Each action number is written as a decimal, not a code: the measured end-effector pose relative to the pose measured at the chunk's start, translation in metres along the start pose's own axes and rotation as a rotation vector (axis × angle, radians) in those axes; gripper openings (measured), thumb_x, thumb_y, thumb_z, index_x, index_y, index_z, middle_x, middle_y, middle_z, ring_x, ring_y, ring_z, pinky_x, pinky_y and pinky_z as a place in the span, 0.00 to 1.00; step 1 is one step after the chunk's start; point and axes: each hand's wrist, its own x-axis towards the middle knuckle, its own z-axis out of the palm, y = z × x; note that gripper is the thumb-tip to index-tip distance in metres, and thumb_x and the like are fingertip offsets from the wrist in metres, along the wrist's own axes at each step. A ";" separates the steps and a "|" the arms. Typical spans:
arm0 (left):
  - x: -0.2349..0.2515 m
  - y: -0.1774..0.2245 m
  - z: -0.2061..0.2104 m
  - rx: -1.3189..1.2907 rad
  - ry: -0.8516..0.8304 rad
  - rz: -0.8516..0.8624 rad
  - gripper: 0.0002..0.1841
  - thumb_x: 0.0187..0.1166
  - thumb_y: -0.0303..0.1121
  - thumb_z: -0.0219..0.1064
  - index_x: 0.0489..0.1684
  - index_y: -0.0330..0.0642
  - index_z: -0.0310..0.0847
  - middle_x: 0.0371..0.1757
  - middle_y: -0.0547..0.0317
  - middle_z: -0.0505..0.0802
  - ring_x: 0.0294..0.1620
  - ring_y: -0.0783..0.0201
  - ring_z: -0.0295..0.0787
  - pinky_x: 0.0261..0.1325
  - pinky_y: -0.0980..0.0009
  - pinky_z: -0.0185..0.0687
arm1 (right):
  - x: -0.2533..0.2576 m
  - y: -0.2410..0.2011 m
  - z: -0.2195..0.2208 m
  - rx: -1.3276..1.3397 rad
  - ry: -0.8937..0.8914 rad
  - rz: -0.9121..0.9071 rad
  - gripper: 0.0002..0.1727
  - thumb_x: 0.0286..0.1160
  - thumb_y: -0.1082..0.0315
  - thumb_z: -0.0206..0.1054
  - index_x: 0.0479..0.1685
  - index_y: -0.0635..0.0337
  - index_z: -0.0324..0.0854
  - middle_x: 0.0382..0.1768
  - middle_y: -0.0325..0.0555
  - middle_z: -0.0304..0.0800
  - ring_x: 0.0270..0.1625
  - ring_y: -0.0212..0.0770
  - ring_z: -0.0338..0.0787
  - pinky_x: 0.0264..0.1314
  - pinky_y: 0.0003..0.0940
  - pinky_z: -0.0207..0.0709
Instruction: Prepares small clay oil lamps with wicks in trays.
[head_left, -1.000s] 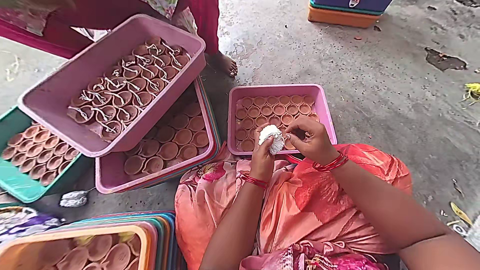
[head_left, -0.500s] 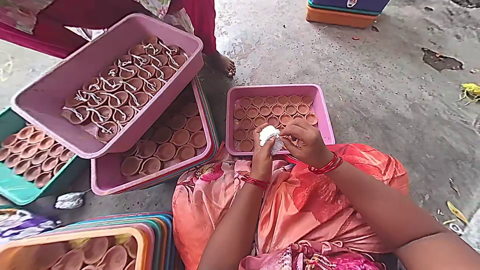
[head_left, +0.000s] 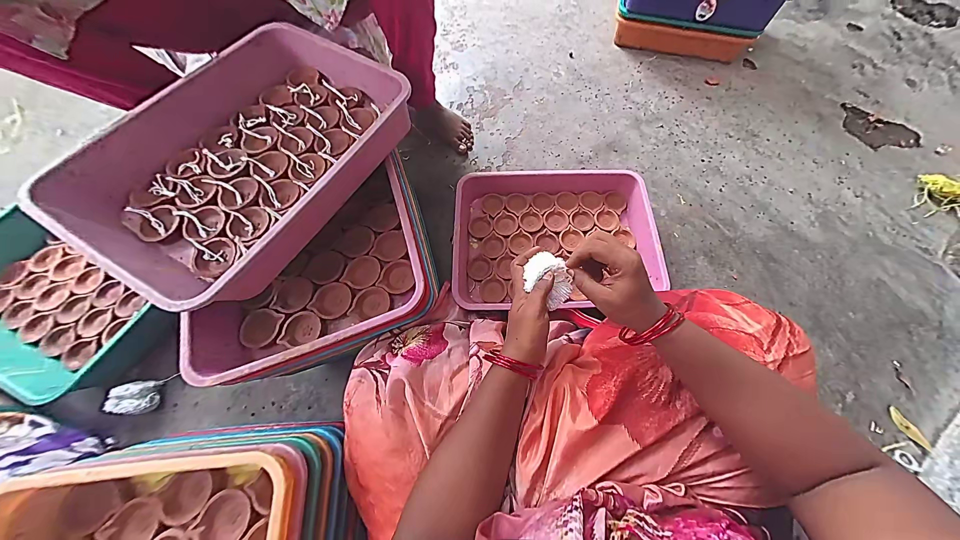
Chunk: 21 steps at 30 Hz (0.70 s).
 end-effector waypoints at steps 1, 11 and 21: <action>0.000 0.000 0.000 -0.011 0.014 -0.013 0.23 0.87 0.28 0.48 0.82 0.49 0.58 0.58 0.57 0.85 0.52 0.67 0.87 0.56 0.66 0.86 | 0.000 0.000 0.000 0.006 -0.005 0.004 0.05 0.62 0.76 0.68 0.34 0.66 0.87 0.37 0.45 0.85 0.34 0.25 0.79 0.34 0.14 0.72; 0.001 0.000 0.001 0.014 0.055 0.008 0.23 0.87 0.29 0.51 0.81 0.47 0.58 0.60 0.57 0.84 0.54 0.67 0.87 0.59 0.67 0.85 | 0.001 -0.002 -0.002 -0.053 0.010 -0.043 0.07 0.65 0.73 0.67 0.36 0.68 0.87 0.37 0.47 0.87 0.33 0.25 0.78 0.33 0.16 0.70; -0.002 -0.002 0.001 0.212 -0.011 0.148 0.27 0.81 0.28 0.53 0.81 0.39 0.56 0.63 0.57 0.82 0.59 0.73 0.83 0.65 0.71 0.81 | -0.002 0.001 0.003 -0.216 -0.009 -0.116 0.10 0.66 0.72 0.70 0.42 0.63 0.93 0.38 0.49 0.88 0.32 0.32 0.81 0.32 0.22 0.75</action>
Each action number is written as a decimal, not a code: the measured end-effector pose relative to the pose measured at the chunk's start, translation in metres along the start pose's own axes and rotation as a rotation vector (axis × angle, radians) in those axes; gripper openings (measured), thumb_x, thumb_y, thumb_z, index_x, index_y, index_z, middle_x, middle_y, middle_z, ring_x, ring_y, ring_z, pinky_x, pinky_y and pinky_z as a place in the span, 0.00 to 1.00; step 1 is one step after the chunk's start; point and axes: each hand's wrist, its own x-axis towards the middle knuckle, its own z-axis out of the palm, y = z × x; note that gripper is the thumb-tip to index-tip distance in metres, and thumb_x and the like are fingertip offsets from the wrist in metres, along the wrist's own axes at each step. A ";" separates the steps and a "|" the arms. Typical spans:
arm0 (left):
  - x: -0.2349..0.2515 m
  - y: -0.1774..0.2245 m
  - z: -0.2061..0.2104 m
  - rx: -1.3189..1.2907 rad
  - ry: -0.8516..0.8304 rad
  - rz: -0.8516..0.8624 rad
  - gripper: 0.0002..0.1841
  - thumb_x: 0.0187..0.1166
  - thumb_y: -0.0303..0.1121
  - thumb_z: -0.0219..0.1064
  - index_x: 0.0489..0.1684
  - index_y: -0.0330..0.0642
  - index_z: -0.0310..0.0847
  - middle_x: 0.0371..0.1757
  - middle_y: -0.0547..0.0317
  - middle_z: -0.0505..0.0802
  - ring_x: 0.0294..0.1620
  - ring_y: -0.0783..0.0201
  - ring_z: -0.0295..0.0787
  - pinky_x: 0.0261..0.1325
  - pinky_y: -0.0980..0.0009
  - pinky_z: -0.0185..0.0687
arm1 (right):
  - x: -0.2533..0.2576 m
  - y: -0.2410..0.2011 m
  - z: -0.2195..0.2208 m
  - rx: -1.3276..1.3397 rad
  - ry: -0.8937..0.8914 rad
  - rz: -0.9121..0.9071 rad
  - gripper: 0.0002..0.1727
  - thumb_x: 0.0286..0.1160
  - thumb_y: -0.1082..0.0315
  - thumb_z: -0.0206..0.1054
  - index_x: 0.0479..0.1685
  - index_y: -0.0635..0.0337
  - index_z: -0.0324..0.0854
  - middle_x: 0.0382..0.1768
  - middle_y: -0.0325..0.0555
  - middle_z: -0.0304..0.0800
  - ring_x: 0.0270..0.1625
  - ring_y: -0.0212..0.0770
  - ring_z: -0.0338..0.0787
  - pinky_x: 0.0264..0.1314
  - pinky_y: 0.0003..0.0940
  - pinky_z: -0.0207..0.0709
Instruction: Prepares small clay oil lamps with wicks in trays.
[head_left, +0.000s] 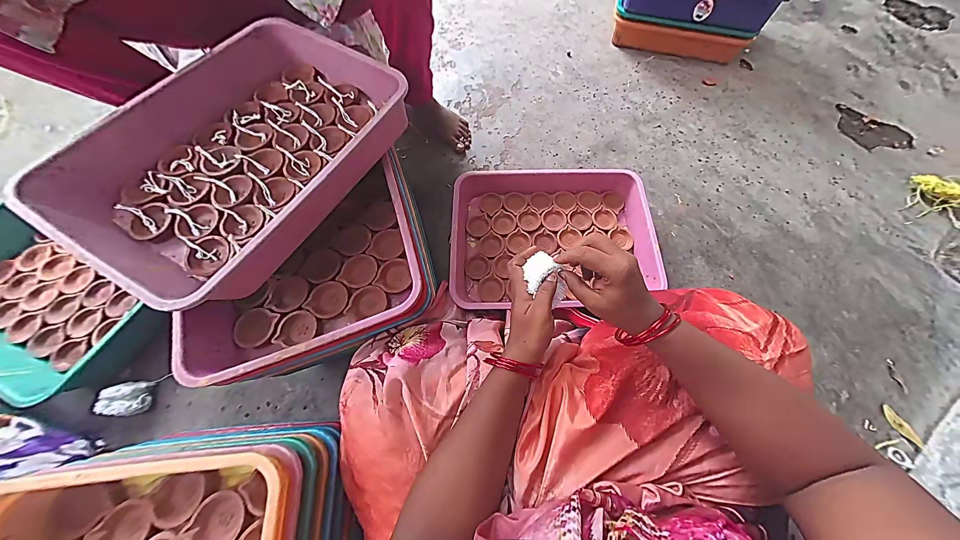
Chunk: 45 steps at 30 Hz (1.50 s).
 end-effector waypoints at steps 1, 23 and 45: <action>0.000 0.000 0.000 0.004 0.006 -0.005 0.27 0.81 0.28 0.54 0.81 0.39 0.56 0.63 0.56 0.82 0.60 0.72 0.83 0.65 0.70 0.81 | 0.000 0.001 0.000 -0.012 -0.001 -0.009 0.08 0.66 0.72 0.70 0.40 0.63 0.92 0.38 0.49 0.88 0.33 0.33 0.83 0.33 0.23 0.77; 0.005 0.003 -0.006 -0.348 0.121 -0.150 0.11 0.72 0.17 0.64 0.40 0.46 0.72 0.36 0.63 0.88 0.36 0.70 0.88 0.42 0.71 0.87 | -0.002 0.004 0.002 0.064 -0.056 0.037 0.05 0.62 0.72 0.70 0.33 0.64 0.88 0.35 0.46 0.86 0.29 0.29 0.79 0.29 0.20 0.72; 0.004 0.006 -0.007 -0.503 0.104 -0.198 0.11 0.71 0.17 0.60 0.41 0.46 0.75 0.39 0.61 0.90 0.39 0.69 0.89 0.44 0.70 0.88 | 0.002 0.000 -0.008 0.396 -0.170 0.287 0.13 0.66 0.75 0.67 0.49 0.65 0.87 0.46 0.41 0.91 0.28 0.20 0.79 0.28 0.15 0.75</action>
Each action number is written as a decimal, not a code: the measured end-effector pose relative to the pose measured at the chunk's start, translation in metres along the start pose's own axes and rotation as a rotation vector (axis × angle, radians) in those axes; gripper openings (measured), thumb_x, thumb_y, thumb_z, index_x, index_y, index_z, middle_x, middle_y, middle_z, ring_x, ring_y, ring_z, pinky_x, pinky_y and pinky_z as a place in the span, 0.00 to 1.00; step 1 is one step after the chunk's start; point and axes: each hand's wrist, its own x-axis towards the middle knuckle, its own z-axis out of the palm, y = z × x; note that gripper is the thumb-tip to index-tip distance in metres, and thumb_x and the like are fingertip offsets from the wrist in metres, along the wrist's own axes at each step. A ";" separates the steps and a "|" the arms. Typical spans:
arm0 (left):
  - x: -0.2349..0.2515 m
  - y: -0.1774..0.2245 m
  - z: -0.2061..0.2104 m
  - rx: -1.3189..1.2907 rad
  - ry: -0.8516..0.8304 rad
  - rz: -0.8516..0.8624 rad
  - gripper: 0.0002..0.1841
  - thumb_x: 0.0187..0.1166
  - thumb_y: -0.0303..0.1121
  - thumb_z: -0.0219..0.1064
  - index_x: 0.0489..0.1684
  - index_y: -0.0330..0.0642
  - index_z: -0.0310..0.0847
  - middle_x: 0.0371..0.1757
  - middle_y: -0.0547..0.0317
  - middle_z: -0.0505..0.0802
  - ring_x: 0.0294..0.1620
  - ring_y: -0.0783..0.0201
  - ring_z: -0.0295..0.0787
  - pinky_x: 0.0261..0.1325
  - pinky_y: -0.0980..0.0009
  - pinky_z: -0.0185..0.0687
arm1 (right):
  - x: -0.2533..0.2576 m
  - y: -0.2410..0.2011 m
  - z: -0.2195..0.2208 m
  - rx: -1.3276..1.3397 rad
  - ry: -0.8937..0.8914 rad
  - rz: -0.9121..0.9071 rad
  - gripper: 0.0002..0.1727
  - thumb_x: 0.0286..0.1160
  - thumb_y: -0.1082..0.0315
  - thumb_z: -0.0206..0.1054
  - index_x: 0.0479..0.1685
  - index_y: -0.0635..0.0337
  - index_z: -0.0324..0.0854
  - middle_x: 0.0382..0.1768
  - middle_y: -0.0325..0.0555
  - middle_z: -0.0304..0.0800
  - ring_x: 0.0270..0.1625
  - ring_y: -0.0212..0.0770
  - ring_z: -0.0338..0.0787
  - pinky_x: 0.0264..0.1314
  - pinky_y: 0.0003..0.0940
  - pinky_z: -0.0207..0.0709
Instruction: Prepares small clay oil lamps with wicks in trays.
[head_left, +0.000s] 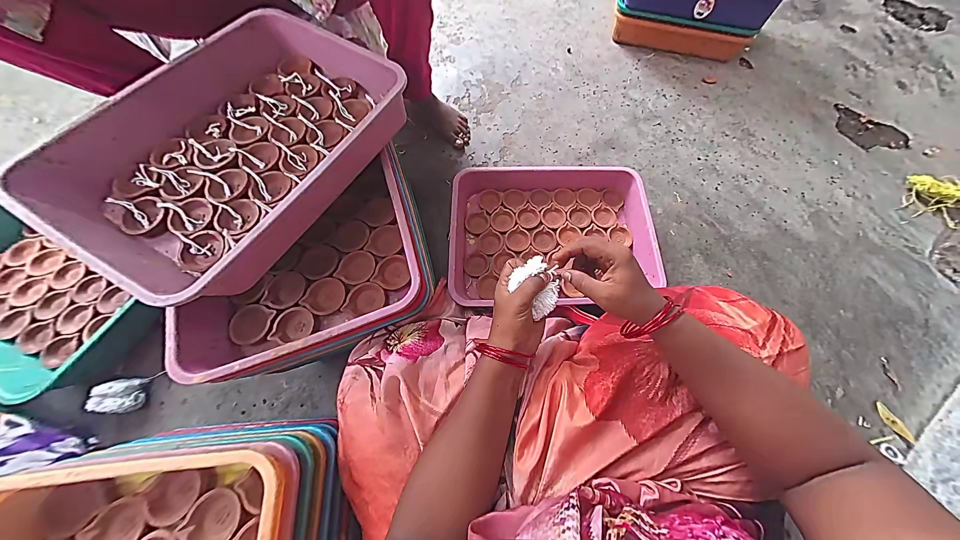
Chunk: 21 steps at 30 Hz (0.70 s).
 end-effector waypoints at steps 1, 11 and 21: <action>0.000 0.000 0.001 -0.012 0.007 -0.019 0.11 0.71 0.18 0.60 0.41 0.47 0.76 0.39 0.60 0.90 0.39 0.68 0.89 0.44 0.70 0.88 | 0.000 0.000 0.001 0.014 0.001 -0.007 0.13 0.66 0.76 0.68 0.49 0.65 0.87 0.46 0.41 0.91 0.28 0.20 0.79 0.28 0.15 0.75; -0.001 0.001 0.005 -0.019 0.058 -0.084 0.11 0.73 0.16 0.58 0.42 0.44 0.76 0.37 0.59 0.91 0.34 0.67 0.89 0.38 0.70 0.87 | 0.001 0.002 0.001 -0.038 -0.001 -0.120 0.12 0.62 0.77 0.69 0.46 0.67 0.88 0.41 0.42 0.90 0.30 0.22 0.78 0.29 0.15 0.72; -0.001 0.003 0.006 -0.042 0.110 -0.181 0.09 0.78 0.17 0.55 0.45 0.41 0.76 0.35 0.55 0.89 0.31 0.65 0.88 0.36 0.69 0.87 | 0.002 0.010 0.004 -0.295 0.015 -0.305 0.08 0.65 0.73 0.71 0.40 0.64 0.92 0.38 0.46 0.90 0.33 0.31 0.84 0.34 0.23 0.79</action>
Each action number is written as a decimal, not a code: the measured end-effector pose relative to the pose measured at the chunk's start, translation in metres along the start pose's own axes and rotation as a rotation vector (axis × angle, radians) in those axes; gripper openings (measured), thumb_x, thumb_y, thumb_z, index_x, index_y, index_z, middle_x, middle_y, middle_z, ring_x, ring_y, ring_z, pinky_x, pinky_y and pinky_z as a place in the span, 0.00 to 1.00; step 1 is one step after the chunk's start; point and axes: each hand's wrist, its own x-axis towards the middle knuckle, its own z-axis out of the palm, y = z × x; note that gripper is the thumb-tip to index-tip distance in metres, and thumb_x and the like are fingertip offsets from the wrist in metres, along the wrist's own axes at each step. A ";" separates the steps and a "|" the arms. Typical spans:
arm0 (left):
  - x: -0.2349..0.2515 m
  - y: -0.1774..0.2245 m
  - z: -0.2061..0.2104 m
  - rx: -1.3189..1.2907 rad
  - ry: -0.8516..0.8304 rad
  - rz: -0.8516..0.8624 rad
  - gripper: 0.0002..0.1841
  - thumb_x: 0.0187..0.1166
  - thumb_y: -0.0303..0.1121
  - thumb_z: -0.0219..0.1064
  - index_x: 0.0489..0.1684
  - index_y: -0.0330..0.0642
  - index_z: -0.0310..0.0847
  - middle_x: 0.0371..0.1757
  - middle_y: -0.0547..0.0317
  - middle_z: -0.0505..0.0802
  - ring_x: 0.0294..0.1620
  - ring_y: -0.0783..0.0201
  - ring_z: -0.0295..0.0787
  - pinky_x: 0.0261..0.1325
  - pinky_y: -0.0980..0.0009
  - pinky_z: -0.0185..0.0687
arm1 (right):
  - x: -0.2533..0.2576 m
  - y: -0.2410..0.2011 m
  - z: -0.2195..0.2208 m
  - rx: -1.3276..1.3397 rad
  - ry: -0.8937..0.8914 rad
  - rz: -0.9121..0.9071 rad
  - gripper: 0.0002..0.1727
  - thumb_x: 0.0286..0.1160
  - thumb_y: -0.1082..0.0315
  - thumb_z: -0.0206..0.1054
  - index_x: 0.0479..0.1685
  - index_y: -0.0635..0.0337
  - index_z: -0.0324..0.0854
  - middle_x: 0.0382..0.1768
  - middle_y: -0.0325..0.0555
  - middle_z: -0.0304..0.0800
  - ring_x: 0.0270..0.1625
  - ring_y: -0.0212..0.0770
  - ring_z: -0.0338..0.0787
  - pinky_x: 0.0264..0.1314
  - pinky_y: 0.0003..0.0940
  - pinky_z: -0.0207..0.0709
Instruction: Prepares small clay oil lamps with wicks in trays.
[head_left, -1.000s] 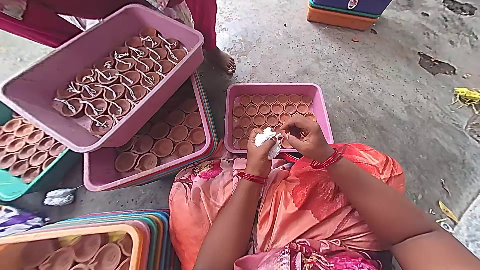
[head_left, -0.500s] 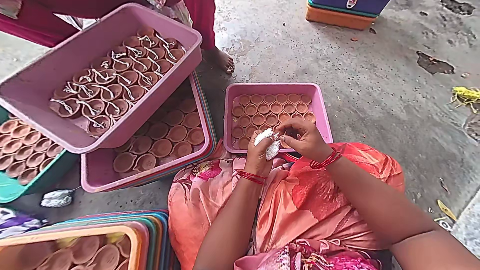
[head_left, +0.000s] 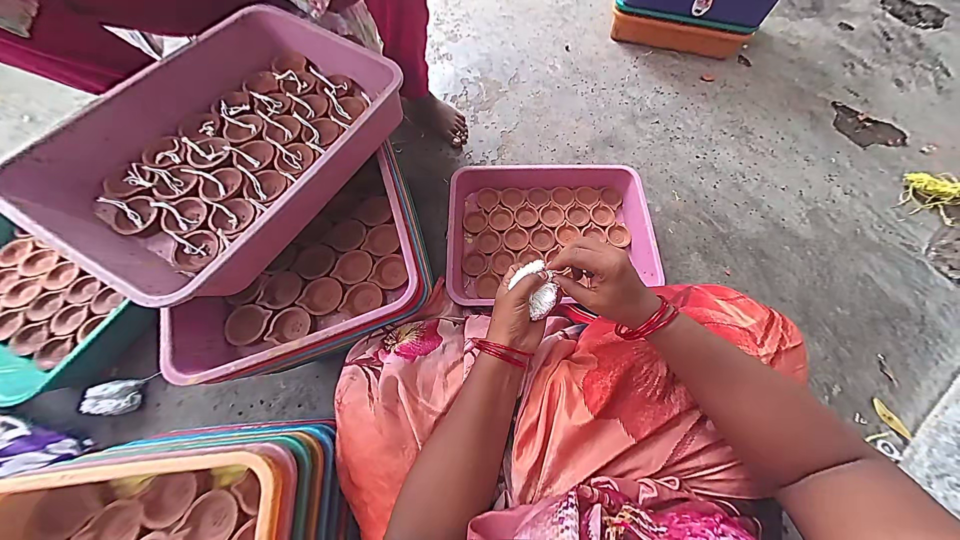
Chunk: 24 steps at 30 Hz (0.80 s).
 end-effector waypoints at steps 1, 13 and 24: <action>0.000 0.000 0.000 -0.004 0.008 -0.005 0.09 0.78 0.17 0.55 0.45 0.41 0.76 0.35 0.55 0.89 0.32 0.64 0.88 0.36 0.69 0.87 | 0.000 0.000 0.000 -0.013 0.003 -0.004 0.08 0.66 0.72 0.71 0.40 0.63 0.92 0.38 0.46 0.91 0.33 0.32 0.85 0.35 0.24 0.80; 0.000 0.001 0.001 0.002 0.013 -0.012 0.09 0.79 0.17 0.56 0.45 0.43 0.75 0.37 0.55 0.89 0.36 0.63 0.89 0.41 0.66 0.88 | 0.000 -0.001 0.002 -0.017 0.012 0.027 0.07 0.69 0.74 0.68 0.38 0.64 0.93 0.40 0.48 0.94 0.38 0.33 0.90 0.43 0.25 0.84; 0.003 0.005 -0.003 0.117 -0.086 -0.007 0.18 0.83 0.21 0.54 0.66 0.52 0.73 0.47 0.57 0.88 0.40 0.64 0.89 0.40 0.68 0.87 | 0.002 -0.001 -0.005 0.169 0.034 0.279 0.05 0.73 0.77 0.67 0.37 0.64 0.89 0.39 0.42 0.92 0.40 0.24 0.87 0.46 0.18 0.82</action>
